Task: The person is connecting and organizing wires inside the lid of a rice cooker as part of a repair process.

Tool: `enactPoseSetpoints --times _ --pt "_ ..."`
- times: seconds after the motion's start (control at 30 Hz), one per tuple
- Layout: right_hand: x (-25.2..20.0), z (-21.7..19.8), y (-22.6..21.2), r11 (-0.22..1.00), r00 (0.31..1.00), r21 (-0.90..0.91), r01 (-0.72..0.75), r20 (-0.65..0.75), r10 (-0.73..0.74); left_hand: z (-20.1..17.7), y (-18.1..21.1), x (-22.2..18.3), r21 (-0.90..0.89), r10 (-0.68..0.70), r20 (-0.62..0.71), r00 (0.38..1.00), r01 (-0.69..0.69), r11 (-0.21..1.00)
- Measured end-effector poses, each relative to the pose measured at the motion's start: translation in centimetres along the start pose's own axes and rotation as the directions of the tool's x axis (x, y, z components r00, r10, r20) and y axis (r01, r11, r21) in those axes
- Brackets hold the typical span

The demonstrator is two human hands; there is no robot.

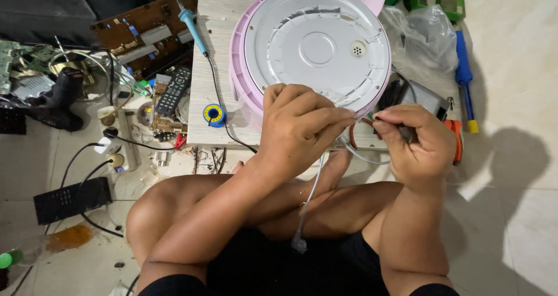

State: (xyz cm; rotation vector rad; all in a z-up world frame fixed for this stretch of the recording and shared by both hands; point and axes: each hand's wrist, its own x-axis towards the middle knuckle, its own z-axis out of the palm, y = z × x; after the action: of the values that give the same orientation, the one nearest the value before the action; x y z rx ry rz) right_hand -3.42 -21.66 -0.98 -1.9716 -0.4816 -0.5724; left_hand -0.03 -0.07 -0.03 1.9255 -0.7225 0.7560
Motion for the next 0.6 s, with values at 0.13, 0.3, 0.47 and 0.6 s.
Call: enactPoseSetpoints --times 0.13,0.3,0.47,0.6 --pt "-0.9 -0.3 0.6 0.985 0.983 0.024 -0.168 -0.073 0.170 0.4 -0.3 -0.3 -0.001 -0.006 -0.010 1.000 0.006 1.000" --pt "-0.1 -0.2 0.4 0.997 0.996 0.017 -0.076 -0.035 0.077 0.8 -0.4 -0.2 0.024 0.000 -0.070 0.998 0.002 1.000" --pt "0.3 -0.2 0.4 0.997 1.000 -0.076 0.006 -0.004 -0.007 0.6 -0.6 -0.3 0.013 0.021 -0.073 0.997 -0.020 1.000" --pt "0.4 -0.2 -0.1 0.987 0.999 -0.148 0.054 0.008 -0.054 0.7 -0.9 -0.5 0.006 0.044 -0.079 0.996 -0.043 0.999"
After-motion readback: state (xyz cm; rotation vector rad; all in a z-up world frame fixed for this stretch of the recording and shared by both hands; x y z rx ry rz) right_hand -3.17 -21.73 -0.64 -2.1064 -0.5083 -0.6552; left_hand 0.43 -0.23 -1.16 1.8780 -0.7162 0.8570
